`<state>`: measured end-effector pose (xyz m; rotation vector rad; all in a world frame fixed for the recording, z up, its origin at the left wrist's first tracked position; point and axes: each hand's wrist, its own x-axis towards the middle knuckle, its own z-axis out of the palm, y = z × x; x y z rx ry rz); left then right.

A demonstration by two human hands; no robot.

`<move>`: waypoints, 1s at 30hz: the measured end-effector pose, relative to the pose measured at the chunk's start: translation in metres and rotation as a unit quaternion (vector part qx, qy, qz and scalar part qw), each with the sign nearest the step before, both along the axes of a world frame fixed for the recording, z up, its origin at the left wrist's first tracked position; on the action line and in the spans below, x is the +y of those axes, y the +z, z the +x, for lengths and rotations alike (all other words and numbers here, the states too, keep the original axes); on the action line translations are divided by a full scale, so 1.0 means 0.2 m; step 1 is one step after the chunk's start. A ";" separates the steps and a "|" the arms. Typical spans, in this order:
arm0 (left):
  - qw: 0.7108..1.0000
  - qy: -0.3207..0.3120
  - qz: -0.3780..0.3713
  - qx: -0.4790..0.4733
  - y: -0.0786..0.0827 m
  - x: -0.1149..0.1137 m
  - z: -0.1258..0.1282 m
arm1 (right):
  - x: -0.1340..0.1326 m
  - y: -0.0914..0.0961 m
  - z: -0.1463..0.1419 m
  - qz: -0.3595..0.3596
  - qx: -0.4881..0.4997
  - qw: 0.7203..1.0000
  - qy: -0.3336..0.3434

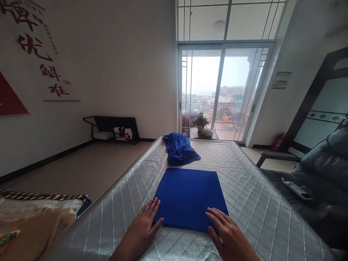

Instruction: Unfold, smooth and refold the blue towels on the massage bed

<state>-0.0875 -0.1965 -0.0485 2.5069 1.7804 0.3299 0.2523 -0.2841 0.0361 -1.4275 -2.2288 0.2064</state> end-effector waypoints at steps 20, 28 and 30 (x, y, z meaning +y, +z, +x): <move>0.964 -0.264 0.009 0.028 0.28 -0.02 0.68 | 0.17 -0.30 0.07 -0.101 -0.167 0.964 -0.180; 0.954 -0.298 -0.011 -0.021 0.25 0.04 0.93 | 0.15 -0.25 0.08 -0.133 -0.189 0.957 -0.175; 0.958 -0.287 -0.005 -0.013 0.22 0.04 0.85 | 0.15 -0.25 0.08 -0.132 -0.184 0.957 -0.179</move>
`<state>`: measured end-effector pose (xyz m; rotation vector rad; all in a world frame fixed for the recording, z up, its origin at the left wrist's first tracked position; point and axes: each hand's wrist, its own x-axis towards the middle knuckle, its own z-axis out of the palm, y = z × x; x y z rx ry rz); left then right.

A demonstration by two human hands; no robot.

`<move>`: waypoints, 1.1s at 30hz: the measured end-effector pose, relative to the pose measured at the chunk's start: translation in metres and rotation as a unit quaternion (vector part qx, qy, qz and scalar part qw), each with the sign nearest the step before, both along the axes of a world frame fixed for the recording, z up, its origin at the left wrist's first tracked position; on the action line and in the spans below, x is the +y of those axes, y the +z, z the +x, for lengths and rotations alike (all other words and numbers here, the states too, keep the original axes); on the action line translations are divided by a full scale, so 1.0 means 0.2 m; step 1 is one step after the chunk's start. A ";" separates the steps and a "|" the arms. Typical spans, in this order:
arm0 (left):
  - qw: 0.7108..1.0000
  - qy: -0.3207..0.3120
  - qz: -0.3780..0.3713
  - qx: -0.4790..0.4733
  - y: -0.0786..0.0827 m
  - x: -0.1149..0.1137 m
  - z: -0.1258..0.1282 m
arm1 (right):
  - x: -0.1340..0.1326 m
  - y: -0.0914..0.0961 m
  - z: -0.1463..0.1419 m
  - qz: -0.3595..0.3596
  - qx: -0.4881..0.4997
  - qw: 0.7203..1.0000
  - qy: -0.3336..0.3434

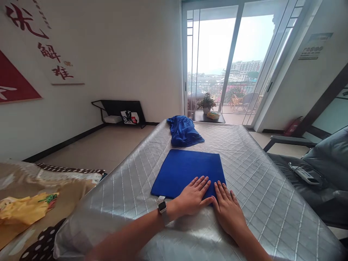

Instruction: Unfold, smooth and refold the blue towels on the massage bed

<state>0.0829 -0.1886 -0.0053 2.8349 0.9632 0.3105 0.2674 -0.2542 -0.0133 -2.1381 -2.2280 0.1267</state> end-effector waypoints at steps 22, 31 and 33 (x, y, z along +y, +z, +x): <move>0.965 0.261 0.011 0.031 -0.13 -0.06 -0.64 | 0.01 -0.06 0.05 0.010 -0.005 1.000 0.000; 0.965 0.262 0.023 0.014 -0.15 -0.07 -0.65 | 0.18 0.03 0.03 0.022 -0.032 0.999 0.002; 0.964 0.266 0.019 0.018 -0.14 -0.07 -0.65 | 0.24 0.04 0.02 0.009 -0.034 0.999 -0.014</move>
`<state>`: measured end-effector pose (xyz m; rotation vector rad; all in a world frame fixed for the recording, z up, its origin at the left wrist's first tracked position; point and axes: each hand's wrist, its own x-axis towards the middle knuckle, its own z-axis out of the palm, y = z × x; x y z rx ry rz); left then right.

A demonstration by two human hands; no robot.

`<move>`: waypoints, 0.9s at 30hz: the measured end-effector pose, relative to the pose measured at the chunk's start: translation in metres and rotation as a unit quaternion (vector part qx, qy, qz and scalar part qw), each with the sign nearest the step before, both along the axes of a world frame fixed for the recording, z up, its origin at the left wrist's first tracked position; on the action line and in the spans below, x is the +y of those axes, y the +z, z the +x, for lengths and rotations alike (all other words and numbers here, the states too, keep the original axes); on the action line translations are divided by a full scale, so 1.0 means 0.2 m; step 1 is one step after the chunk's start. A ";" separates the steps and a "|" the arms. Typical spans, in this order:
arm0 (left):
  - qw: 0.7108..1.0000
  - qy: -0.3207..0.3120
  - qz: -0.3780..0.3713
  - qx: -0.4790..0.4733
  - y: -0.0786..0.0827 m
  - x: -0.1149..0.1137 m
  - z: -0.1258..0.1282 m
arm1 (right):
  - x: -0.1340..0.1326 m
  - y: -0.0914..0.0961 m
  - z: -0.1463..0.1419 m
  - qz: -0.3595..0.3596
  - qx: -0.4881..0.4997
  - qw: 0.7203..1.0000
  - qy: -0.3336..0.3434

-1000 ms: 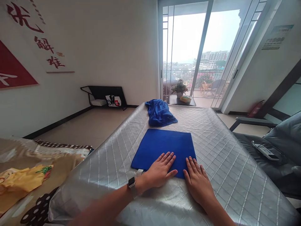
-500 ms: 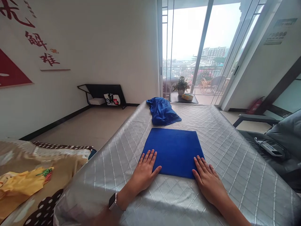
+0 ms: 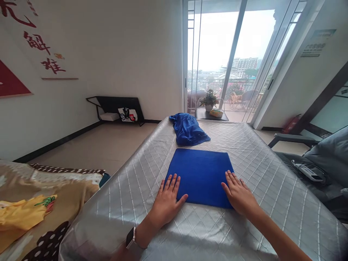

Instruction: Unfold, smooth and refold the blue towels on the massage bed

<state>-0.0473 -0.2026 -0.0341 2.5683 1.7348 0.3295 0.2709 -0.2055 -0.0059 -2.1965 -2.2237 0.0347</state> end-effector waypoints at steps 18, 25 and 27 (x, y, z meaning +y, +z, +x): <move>0.999 0.007 -0.022 0.037 0.14 0.02 0.16 | 0.05 -0.02 -0.03 -0.015 0.019 0.999 -0.030; 0.978 -0.210 -0.006 -0.011 0.19 0.19 0.73 | 0.03 -0.02 -0.03 -0.003 0.017 1.000 -0.016; 0.978 -0.205 -0.006 -0.021 0.16 0.24 0.80 | 0.03 -0.01 -0.03 -0.005 0.010 1.000 -0.015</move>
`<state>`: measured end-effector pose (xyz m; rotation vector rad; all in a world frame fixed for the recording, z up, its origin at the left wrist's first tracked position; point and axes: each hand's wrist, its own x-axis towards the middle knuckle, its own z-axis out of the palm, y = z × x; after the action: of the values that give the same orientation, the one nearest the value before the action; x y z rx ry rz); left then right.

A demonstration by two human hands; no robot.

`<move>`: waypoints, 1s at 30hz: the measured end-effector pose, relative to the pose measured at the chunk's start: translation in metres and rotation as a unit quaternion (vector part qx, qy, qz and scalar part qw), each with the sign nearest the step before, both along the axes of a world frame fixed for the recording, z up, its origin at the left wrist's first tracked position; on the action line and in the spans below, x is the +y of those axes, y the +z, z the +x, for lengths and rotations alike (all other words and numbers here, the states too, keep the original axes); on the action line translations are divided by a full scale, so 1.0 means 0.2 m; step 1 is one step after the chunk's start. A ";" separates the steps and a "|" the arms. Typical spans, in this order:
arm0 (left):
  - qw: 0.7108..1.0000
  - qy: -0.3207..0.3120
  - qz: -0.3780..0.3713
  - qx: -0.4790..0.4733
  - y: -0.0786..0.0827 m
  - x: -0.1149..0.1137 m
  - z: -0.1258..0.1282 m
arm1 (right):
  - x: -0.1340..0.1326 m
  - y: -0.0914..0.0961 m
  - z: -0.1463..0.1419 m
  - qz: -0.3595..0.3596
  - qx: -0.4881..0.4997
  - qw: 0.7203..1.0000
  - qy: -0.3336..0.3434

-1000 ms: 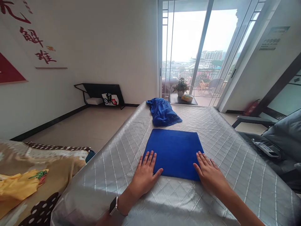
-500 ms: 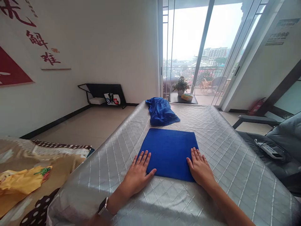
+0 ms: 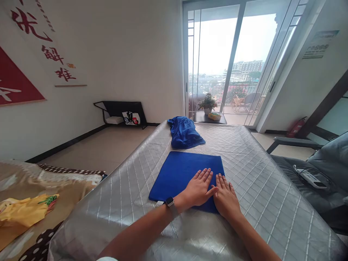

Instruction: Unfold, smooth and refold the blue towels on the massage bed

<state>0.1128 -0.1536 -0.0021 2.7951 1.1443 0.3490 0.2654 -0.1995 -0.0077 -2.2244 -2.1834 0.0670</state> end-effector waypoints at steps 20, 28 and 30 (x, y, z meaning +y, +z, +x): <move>0.970 0.233 -0.020 0.063 -0.08 0.05 -0.76 | 0.00 0.04 -0.03 -0.039 0.000 0.999 -0.024; 0.971 0.236 -0.017 0.045 -0.08 0.05 -0.74 | 0.13 0.16 -0.02 -0.071 -0.062 0.996 -0.007; 0.970 0.240 -0.013 0.043 -0.09 0.04 -0.74 | 0.19 0.18 -0.02 -0.039 -0.057 0.998 -0.005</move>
<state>-0.0347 -0.1447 -0.0194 2.4996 1.8277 0.2458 0.2620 -0.1611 0.0277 -2.3357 -2.2636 0.0275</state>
